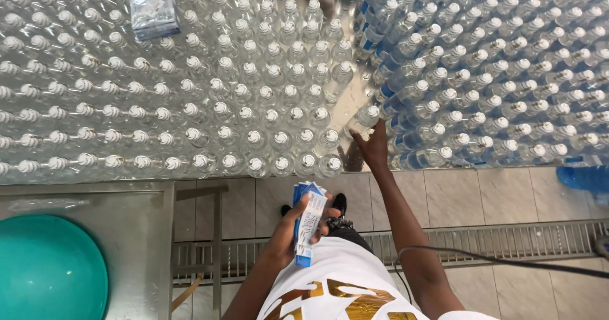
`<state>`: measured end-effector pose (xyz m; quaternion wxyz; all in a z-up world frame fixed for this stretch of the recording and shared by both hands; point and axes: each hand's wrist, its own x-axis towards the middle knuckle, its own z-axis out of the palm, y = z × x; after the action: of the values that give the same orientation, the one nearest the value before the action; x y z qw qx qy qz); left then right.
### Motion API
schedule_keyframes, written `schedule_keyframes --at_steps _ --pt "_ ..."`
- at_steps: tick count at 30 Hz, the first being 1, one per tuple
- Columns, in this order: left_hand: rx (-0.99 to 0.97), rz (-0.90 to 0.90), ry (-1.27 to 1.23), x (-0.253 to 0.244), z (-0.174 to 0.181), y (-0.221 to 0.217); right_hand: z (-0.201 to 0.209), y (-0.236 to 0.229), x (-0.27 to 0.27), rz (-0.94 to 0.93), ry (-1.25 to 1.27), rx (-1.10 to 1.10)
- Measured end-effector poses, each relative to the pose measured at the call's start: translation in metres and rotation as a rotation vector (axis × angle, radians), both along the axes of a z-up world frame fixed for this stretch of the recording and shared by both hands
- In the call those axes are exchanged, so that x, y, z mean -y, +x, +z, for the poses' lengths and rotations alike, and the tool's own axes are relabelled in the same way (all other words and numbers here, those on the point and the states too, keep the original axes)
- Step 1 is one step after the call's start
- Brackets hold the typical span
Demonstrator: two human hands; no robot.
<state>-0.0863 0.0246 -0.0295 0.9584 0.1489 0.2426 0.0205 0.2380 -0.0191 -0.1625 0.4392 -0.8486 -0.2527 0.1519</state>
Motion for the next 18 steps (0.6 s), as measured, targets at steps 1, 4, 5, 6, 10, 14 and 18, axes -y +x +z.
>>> schedule_keyframes --at_steps 1,4,5,6,10,14,18 --pt "0.002 -0.001 -0.002 0.002 -0.002 0.007 0.004 0.001 0.011 -0.001 -0.002 0.002" --pt "0.054 -0.061 -0.069 0.005 0.003 0.029 0.036 -0.011 0.045 0.125 -0.355 0.058" --pt "0.062 -0.078 -0.038 0.005 0.011 0.035 0.060 -0.025 0.057 0.107 -0.188 0.137" --pt "0.069 -0.095 -0.007 0.005 0.018 0.042 0.084 -0.039 0.070 0.089 -0.021 0.214" --pt "0.087 -0.075 -0.016 0.014 0.002 0.065 0.136 -0.074 0.104 0.203 0.229 -0.007" --pt "0.053 -0.123 0.091 0.028 -0.014 0.085 0.165 -0.075 0.105 0.445 0.226 -0.081" --pt "0.017 -0.129 0.119 0.036 -0.028 0.094 0.160 -0.056 0.112 0.394 0.217 -0.253"
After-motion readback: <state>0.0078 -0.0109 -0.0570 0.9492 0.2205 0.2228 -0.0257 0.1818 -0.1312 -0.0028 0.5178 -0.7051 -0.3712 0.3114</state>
